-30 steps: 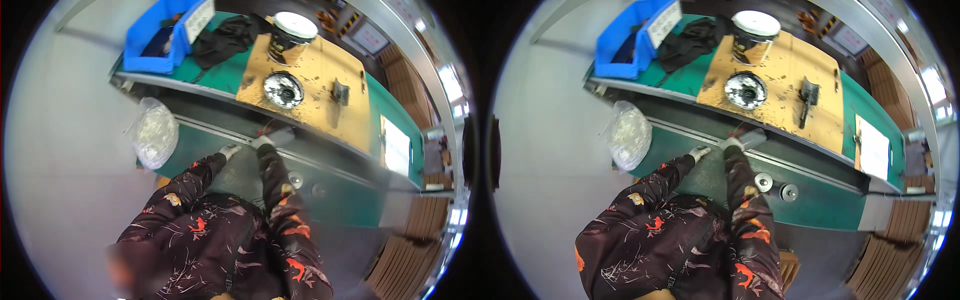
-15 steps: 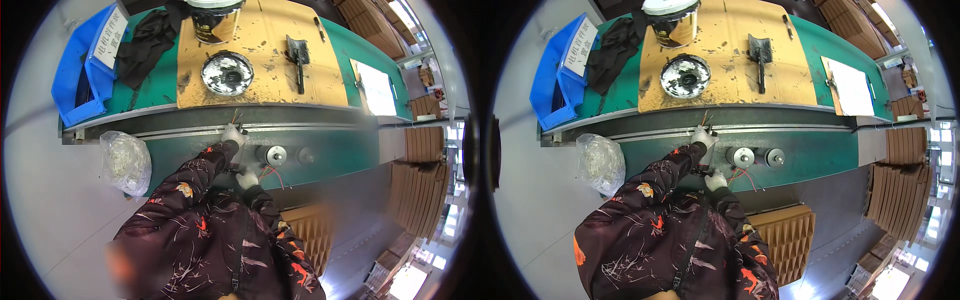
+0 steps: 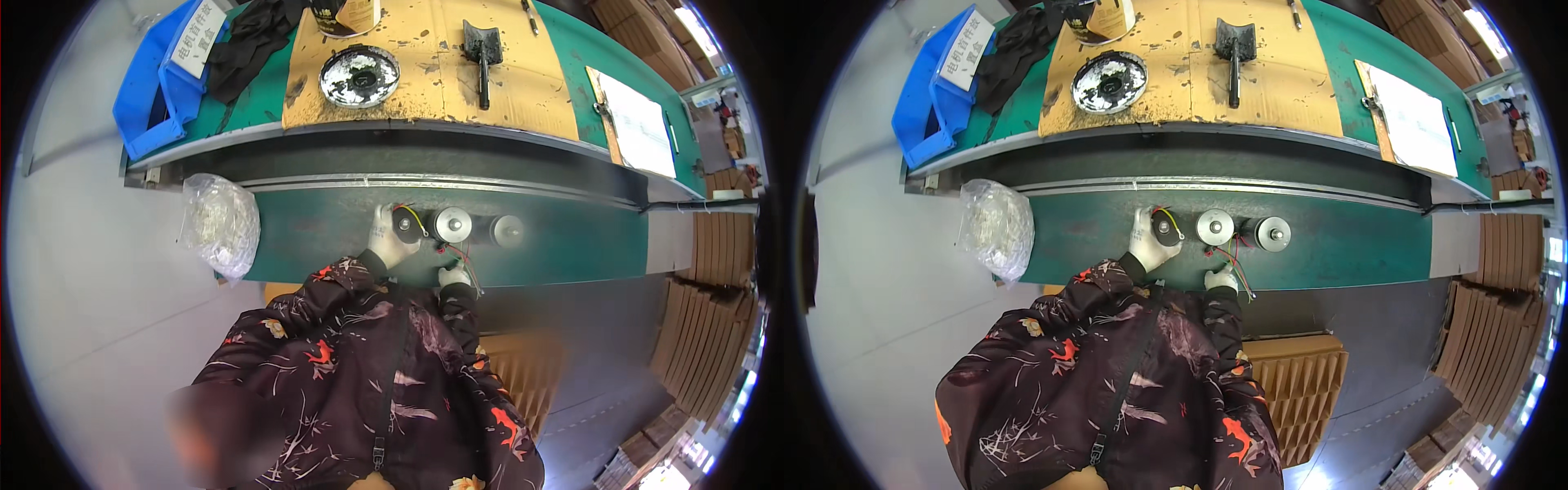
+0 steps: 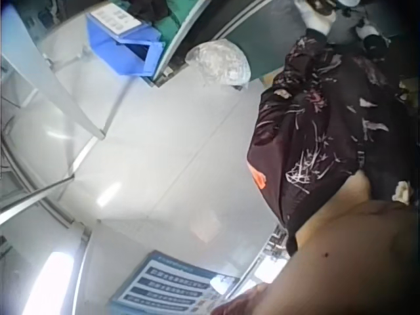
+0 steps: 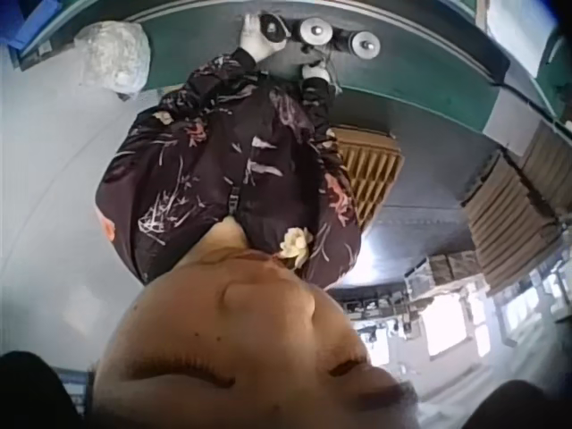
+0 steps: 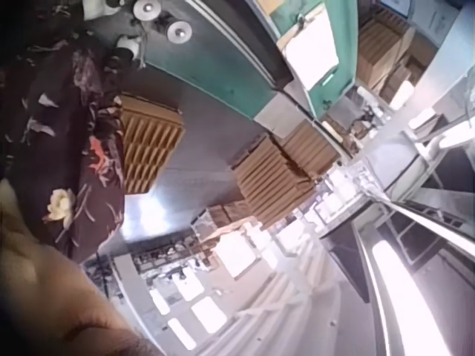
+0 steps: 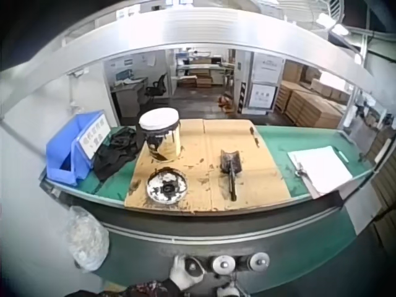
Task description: Assembling electric motors by applying sealant and placing them into a storage rack.
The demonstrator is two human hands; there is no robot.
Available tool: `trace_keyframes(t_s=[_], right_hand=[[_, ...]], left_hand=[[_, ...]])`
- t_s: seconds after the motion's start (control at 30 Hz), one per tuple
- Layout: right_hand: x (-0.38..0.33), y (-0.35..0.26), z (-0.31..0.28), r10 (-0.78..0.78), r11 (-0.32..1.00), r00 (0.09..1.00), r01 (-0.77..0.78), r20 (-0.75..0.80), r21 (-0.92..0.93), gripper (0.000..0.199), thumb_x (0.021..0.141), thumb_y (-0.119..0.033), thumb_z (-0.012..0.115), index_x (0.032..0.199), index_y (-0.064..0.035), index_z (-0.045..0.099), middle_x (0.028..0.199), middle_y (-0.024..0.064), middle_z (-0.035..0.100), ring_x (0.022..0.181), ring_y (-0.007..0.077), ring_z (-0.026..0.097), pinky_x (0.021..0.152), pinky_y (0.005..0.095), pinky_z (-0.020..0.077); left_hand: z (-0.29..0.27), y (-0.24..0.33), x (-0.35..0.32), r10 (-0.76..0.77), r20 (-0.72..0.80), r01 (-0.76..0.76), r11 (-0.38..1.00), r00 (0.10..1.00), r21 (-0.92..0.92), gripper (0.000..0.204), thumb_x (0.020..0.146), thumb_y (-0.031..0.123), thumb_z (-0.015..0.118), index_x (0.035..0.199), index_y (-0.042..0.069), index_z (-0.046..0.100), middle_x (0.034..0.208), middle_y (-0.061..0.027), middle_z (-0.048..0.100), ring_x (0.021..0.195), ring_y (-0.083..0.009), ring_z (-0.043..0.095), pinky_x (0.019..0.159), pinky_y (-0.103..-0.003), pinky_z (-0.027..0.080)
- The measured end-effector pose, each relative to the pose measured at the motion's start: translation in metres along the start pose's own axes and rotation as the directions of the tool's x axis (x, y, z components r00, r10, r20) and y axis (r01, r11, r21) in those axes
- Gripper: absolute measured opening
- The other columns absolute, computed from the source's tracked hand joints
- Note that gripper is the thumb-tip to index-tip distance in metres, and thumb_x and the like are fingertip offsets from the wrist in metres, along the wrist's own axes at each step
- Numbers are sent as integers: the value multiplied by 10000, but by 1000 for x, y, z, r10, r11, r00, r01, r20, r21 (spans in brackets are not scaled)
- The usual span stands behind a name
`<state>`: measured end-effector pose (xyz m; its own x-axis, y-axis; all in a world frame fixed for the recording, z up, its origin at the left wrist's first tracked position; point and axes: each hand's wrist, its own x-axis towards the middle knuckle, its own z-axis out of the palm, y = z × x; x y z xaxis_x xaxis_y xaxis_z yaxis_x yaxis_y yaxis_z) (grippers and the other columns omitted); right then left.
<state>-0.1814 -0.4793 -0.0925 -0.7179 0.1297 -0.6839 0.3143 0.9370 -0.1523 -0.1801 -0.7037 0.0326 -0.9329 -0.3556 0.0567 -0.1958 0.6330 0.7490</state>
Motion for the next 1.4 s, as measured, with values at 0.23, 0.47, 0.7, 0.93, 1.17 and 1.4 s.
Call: trace_keyframes(t_s=[0.23,0.47,0.7,0.93,1.17,1.4], right_hand=[[0,14,-8,-164,984,985,160,52,84,780,807,-388,588,1476,-53,370,1168,330,624,1103,466,610,982,500,467],[3,20,-16,-211,977,968,205,133,55,834,803,-398,595,1528,-100,311,1185,329,618,1122,457,605,994,484,465],[26,45,-21,-456,882,869,470,192,-30,699,799,-430,607,1401,-95,488,1132,302,646,1085,439,621,962,486,484],[-79,-28,-178,-816,455,440,889,374,-53,289,841,-332,600,891,-69,707,870,193,709,851,389,684,782,479,537],[-58,-201,-219,-953,300,216,772,-212,-561,210,803,-276,620,769,-73,663,750,118,696,701,339,695,671,460,567],[115,-335,-140,-770,574,638,686,-10,-447,595,772,-311,582,1318,-75,574,1347,194,577,1266,362,537,1072,442,431]], left_hand=[[16,16,-21,-44,-168,53,998,985,45,862,568,244,852,1229,-53,384,1137,-221,438,1032,-390,510,897,-444,470],[29,32,-15,-83,-308,91,996,948,11,840,577,241,856,1211,-66,399,1148,-232,422,1076,-395,475,938,-440,438],[32,35,-9,-271,-169,285,956,948,64,1003,534,308,913,1299,-73,387,1226,-220,405,1147,-382,462,998,-425,438],[27,-37,-94,-614,44,536,648,788,-541,171,896,193,707,896,24,683,703,-49,687,681,-104,644,645,-272,526],[34,27,-69,136,742,145,943,657,-301,507,932,347,605,1348,61,560,1057,-191,698,906,-273,669,852,-363,510],[24,102,-34,438,838,-239,896,327,-375,449,897,301,617,1206,-24,635,1027,-179,706,920,-303,669,851,-404,509]])
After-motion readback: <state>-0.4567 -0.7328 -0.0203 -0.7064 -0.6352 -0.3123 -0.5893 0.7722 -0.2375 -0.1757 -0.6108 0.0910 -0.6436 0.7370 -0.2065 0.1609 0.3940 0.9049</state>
